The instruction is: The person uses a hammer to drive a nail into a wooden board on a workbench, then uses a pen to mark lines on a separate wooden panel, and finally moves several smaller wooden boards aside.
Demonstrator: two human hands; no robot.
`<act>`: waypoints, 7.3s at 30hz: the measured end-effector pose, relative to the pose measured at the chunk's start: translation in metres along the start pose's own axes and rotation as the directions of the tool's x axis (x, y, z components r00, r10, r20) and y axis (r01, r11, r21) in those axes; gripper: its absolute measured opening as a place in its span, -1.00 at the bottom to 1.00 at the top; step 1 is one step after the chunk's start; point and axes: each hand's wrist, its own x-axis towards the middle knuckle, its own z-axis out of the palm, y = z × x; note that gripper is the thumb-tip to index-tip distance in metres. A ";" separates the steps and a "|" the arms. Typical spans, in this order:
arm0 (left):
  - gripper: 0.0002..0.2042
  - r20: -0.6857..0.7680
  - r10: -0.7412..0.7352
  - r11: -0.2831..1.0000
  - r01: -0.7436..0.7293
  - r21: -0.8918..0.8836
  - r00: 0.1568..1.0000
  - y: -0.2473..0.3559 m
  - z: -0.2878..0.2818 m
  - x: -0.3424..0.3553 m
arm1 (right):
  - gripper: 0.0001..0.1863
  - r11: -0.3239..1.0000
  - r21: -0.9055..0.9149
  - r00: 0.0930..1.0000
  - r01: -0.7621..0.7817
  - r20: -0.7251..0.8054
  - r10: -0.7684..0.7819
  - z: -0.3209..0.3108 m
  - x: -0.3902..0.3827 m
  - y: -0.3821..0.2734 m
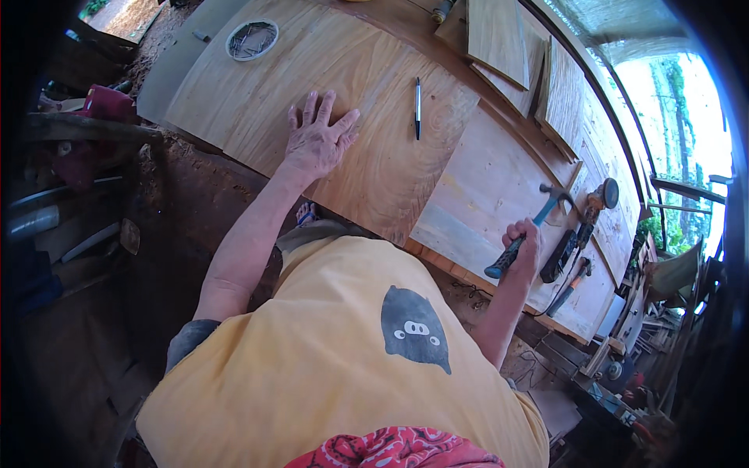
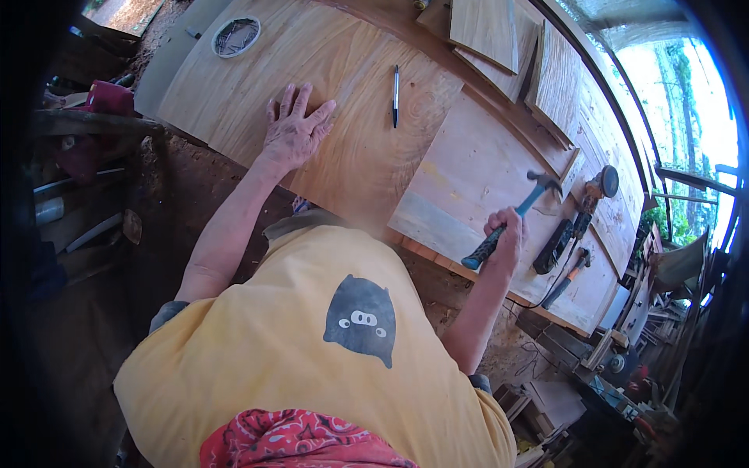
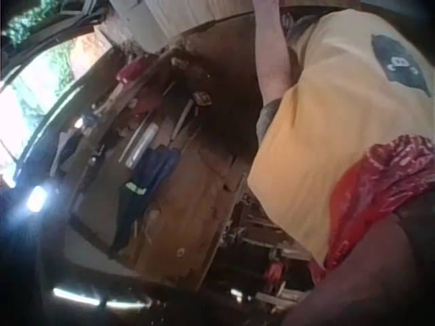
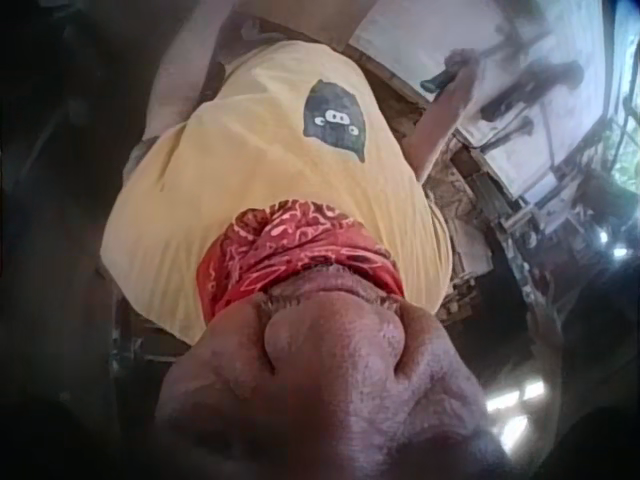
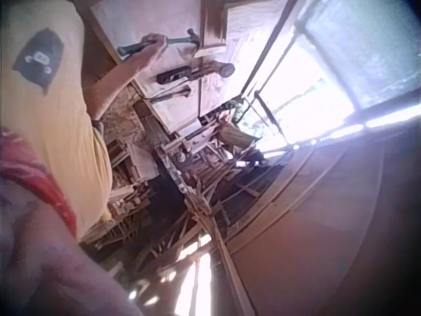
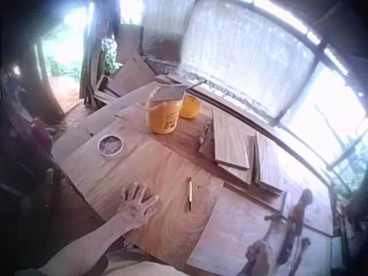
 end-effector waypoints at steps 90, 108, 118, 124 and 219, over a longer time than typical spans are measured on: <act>-0.14 0.023 -0.395 0.912 0.395 -0.107 0.918 0.041 -0.003 0.113 | -0.53 0.529 -0.506 0.708 0.681 0.638 -0.303 0.239 0.076 -0.037; -0.13 -0.011 -0.360 0.932 0.359 -0.051 0.933 0.045 0.006 0.112 | -0.45 0.089 -0.775 0.778 0.625 0.628 0.005 0.219 0.102 0.005; -0.02 -0.008 -0.323 0.944 0.321 -0.078 0.946 0.022 -0.008 0.023 | -0.44 0.738 -0.438 0.739 0.512 0.663 -0.119 0.191 0.043 0.032; 0.01 0.001 -0.391 0.920 0.391 -0.040 0.920 0.022 -0.012 0.005 | -0.35 0.781 -0.396 0.765 0.483 0.625 -0.156 0.193 0.062 0.033; -0.30 0.227 -0.229 0.959 0.259 -0.112 0.947 -0.032 -0.029 -0.051 | -0.42 0.121 -0.716 0.652 0.688 0.683 0.330 0.114 -0.090 0.061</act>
